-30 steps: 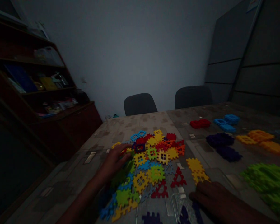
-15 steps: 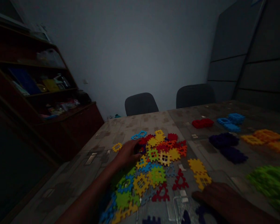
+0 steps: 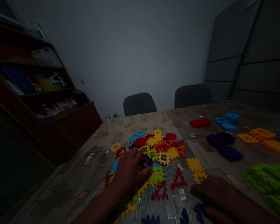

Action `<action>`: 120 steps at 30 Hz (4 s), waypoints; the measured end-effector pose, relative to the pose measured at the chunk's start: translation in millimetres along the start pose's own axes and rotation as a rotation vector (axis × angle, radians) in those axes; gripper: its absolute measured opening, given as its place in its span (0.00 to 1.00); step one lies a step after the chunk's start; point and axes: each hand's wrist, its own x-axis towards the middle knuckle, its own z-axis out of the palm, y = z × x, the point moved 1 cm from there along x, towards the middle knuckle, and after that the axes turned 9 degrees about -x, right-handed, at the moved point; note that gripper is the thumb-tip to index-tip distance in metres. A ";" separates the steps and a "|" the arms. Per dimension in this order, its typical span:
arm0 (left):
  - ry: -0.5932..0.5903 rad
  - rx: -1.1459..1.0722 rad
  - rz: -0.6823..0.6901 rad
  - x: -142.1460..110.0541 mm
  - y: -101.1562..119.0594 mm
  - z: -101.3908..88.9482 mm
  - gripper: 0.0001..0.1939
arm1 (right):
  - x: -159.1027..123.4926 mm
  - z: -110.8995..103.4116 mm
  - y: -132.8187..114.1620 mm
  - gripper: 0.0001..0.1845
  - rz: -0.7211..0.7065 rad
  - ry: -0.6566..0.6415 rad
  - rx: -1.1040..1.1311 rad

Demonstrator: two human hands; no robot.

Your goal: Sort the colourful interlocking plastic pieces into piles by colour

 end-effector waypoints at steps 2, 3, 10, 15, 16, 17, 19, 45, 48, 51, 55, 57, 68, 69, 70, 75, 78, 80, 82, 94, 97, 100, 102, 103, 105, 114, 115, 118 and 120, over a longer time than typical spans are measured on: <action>-0.027 -0.018 -0.013 -9.0 6.5 -1.2 0.34 | 0.6 4.9 3.1 0.25 0.018 0.007 -0.030; -0.035 -0.044 -0.020 -12.9 7.2 -2.2 0.32 | 1.2 5.8 3.8 0.25 0.016 0.013 -0.041; 0.116 -0.333 -0.066 -29.2 -30.7 -8.4 0.27 | 21.9 -26.6 -30.3 0.24 -0.002 0.094 0.051; 0.133 -0.404 -0.061 -32.9 -43.0 -8.7 0.25 | 77.3 -51.3 -76.6 0.28 0.022 -0.004 0.122; 0.138 -0.415 -0.056 -32.8 -42.6 -9.2 0.25 | 90.7 -51.3 -83.8 0.30 0.011 -0.037 0.116; 0.144 -0.425 -0.051 -32.6 -41.9 -9.9 0.25 | 103.9 -49.6 -90.0 0.34 0.009 -0.058 0.098; 0.154 -0.440 -0.044 -32.0 -40.9 -11.1 0.24 | 128.4 -42.1 -100.6 0.40 0.007 -0.088 0.062; 0.375 -0.432 -0.101 -22.3 -84.4 -53.9 0.29 | 160.3 -25.9 -97.2 0.37 -0.119 -0.159 0.080; 0.352 -0.450 -0.106 -21.0 -89.2 -46.8 0.28 | 168.2 -27.4 -99.6 0.33 -0.102 -0.169 0.075; 0.330 -0.464 -0.103 -19.9 -90.4 -39.3 0.27 | 173.3 -30.1 -97.0 0.28 -0.096 -0.166 0.083; 0.314 -0.463 -0.100 -20.9 -90.7 -37.2 0.26 | 165.6 -46.6 -88.1 0.33 -0.138 -0.115 0.113; 0.301 -0.464 -0.091 -22.0 -89.8 -37.5 0.25 | 151.3 -61.3 -80.7 0.37 -0.160 -0.109 0.131; 0.225 -0.499 -0.034 -22.6 -77.0 -29.4 0.20 | -4.0 -27.3 7.6 0.46 -0.011 -0.018 0.034; 0.220 -0.501 -0.031 -22.5 -76.7 -28.4 0.20 | -13.3 -19.5 8.4 0.46 0.017 0.050 0.007; 0.215 -0.501 -0.028 -22.4 -76.7 -27.3 0.20 | -19.5 -13.8 6.4 0.47 0.022 0.090 -0.001; 0.199 -0.488 -0.011 -24.2 -80.9 -18.0 0.21 | -12.1 -7.6 -13.8 0.46 -0.104 0.126 0.018; 0.198 -0.479 -0.008 -25.6 -83.3 -12.6 0.22 | 2.5 6.0 -7.6 0.47 -0.148 0.132 0.003; 0.189 -0.472 -0.003 -25.8 -81.2 -11.4 0.22 | 9.8 23.4 2.5 0.48 -0.188 0.114 -0.023; 0.166 -0.461 0.010 -24.9 -74.8 -12.1 0.20 | 14.3 39.9 10.7 0.46 -0.224 0.093 -0.061; -0.113 -0.306 0.351 42.4 -1.1 17.6 0.16 | 11.5 25.4 -6.6 0.34 -0.200 0.145 -0.038; -0.174 -0.229 0.430 63.4 12.9 32.7 0.13 | 17.1 41.3 10.1 0.33 -0.228 0.137 -0.017; -0.192 -0.139 0.449 68.1 17.5 37.0 0.08 | 23.5 60.9 25.8 0.32 -0.288 0.124 -0.039; -0.189 -0.084 0.436 63.2 13.1 32.5 0.06 | 23.9 65.4 26.8 0.33 -0.290 0.154 -0.074; -0.187 -0.060 0.425 59.6 8.8 28.7 0.07 | 22.5 63.8 23.9 0.33 -0.275 0.178 -0.087; -0.183 -0.017 0.400 52.6 -1.9 20.2 0.09 | 18.2 54.5 13.7 0.34 -0.240 0.214 -0.093; -0.228 -0.010 0.370 52.3 -1.4 17.5 0.06 | 16.3 50.1 13.0 0.39 -0.290 0.180 -0.010; -0.250 -0.023 0.380 55.1 4.1 19.3 0.09 | 16.7 52.2 16.4 0.41 -0.300 0.165 -0.006; -0.309 -0.048 0.381 65.4 16.7 22.4 0.20 | 16.2 49.4 19.7 0.40 -0.251 0.130 -0.008; -0.346 -0.046 0.362 72.5 20.6 22.8 0.22 | 15.4 42.5 17.3 0.38 -0.228 0.117 -0.004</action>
